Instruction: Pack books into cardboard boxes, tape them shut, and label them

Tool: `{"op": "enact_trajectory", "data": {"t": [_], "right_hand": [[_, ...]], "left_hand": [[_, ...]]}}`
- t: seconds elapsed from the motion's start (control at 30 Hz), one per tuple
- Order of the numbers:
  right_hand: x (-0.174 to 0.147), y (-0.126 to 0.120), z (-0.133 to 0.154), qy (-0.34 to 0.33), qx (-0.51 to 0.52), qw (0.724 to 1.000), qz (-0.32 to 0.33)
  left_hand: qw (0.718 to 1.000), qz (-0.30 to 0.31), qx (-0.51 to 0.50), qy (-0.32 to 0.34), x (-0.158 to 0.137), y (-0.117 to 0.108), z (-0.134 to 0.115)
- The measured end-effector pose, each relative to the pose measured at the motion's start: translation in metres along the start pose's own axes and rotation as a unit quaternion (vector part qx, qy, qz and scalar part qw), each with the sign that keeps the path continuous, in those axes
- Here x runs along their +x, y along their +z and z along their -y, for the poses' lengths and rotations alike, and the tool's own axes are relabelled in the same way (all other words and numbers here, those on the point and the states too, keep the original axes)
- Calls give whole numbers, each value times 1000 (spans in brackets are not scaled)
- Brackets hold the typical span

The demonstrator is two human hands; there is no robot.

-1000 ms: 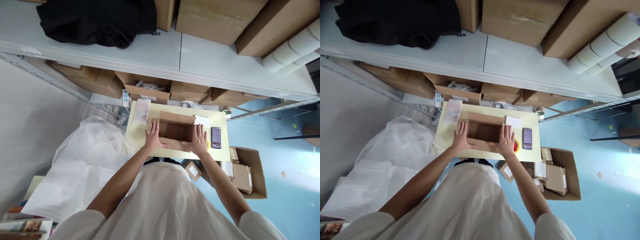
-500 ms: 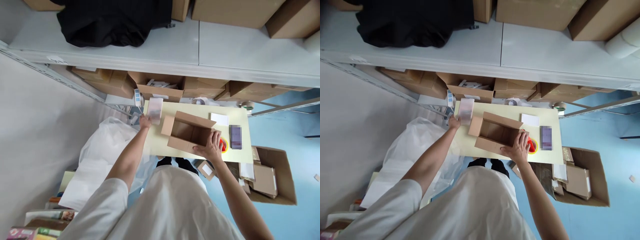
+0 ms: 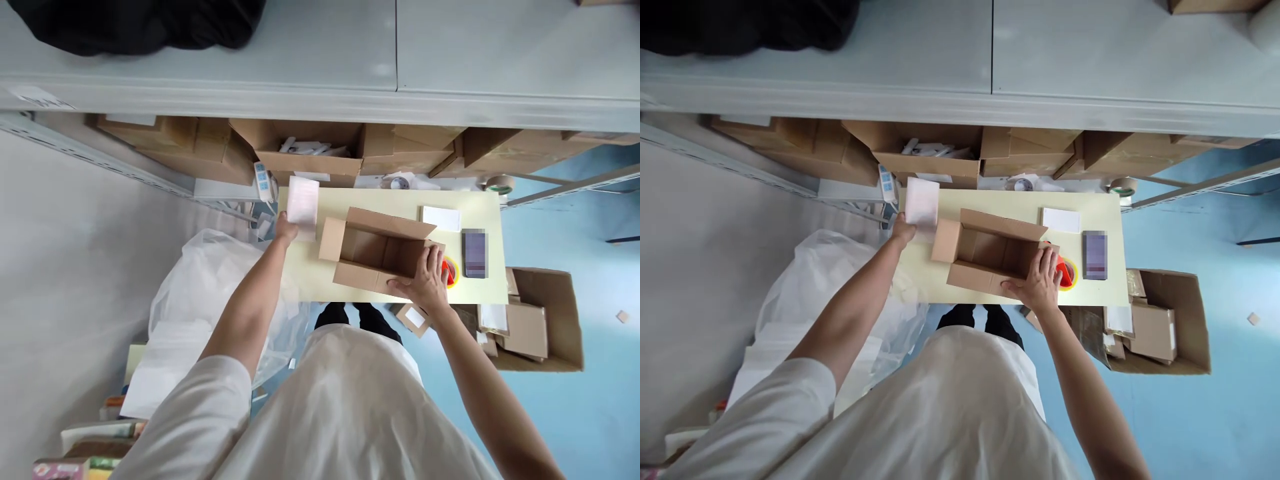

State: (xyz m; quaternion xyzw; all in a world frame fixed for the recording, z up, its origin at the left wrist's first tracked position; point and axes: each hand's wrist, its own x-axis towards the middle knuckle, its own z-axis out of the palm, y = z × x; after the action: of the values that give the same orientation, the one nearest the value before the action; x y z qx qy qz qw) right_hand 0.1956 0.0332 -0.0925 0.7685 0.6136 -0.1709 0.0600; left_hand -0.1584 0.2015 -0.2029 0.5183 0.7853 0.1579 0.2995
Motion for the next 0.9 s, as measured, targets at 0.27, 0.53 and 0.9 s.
{"op": "enact_trajectory", "data": {"t": [0.27,0.53,0.9], "right_hand": [[-1,7,-3,-18,56,997,-43],[-2,11,-4,-24,112,991,-62],[13,-3,-16,-81,89,993,-8]], "left_hand": [[979,-99,12,176,-70,-133,-58],[913,117,155,360,-152,-90,-167],[897,240,259,267,-144,-1,-177]]}}
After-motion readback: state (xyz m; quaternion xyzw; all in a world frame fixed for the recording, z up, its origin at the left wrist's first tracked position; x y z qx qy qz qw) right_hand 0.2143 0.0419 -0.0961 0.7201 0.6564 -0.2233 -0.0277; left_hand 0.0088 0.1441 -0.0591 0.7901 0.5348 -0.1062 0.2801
